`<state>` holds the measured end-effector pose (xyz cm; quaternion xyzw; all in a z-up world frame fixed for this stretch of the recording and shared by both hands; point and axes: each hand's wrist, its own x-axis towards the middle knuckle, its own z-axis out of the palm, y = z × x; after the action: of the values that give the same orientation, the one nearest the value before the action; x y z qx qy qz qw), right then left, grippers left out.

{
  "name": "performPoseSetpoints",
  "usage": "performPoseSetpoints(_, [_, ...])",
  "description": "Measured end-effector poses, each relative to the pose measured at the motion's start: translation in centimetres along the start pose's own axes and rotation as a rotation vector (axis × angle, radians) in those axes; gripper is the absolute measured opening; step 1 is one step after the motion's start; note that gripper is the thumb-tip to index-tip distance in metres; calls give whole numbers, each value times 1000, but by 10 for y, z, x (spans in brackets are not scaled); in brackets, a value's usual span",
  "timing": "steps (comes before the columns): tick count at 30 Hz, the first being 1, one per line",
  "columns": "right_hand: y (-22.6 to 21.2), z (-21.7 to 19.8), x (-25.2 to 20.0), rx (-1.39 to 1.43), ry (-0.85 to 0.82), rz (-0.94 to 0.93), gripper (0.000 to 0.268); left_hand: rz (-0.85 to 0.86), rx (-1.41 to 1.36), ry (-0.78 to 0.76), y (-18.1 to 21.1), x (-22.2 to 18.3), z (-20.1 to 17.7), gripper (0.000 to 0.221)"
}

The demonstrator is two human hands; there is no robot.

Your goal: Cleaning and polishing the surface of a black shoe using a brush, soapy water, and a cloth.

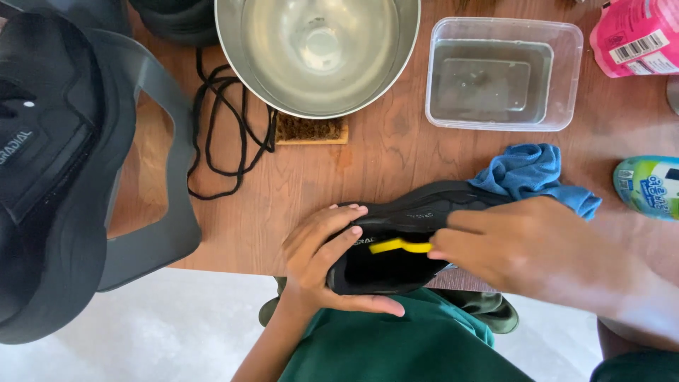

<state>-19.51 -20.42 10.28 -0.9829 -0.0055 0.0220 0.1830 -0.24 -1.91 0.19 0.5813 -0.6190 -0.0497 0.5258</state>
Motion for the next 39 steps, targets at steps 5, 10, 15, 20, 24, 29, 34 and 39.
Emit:
performPoseSetpoints(5, [26, 6, -34, -86, -191, 141, 24, -23, 11, 4, 7, 11, -2, 88])
performPoseSetpoints(10, [-11, 12, 1, 101, 65, -77, 16, -66, -13, -27, 12, 21, -6, 78])
performPoseSetpoints(15, [-10, 3, -5, 25, -80, 89, 17, -75, -17, 9, 10, 15, -3, 82])
performPoseSetpoints(20, [-7, 20, -8, -26, -35, 149, 17, -32, -24, 43, 7, 17, -1, 88])
performPoseSetpoints(24, [-10, 13, -8, 12, -53, 164, 26, -36, -8, 49, 10, 14, -2, 86])
performPoseSetpoints(29, [-13, 20, -11, 6, -34, 266, 14, -27, -9, 33, 7, 11, -2, 89])
performPoseSetpoints(34, [-21, 22, 7, 127, -25, 263, 27, -23, 30, 82, 7, 11, 1, 90])
performPoseSetpoints(39, [-6, 18, -10, -23, -100, 325, 23, -32, 35, 26, 8, 9, -2, 92])
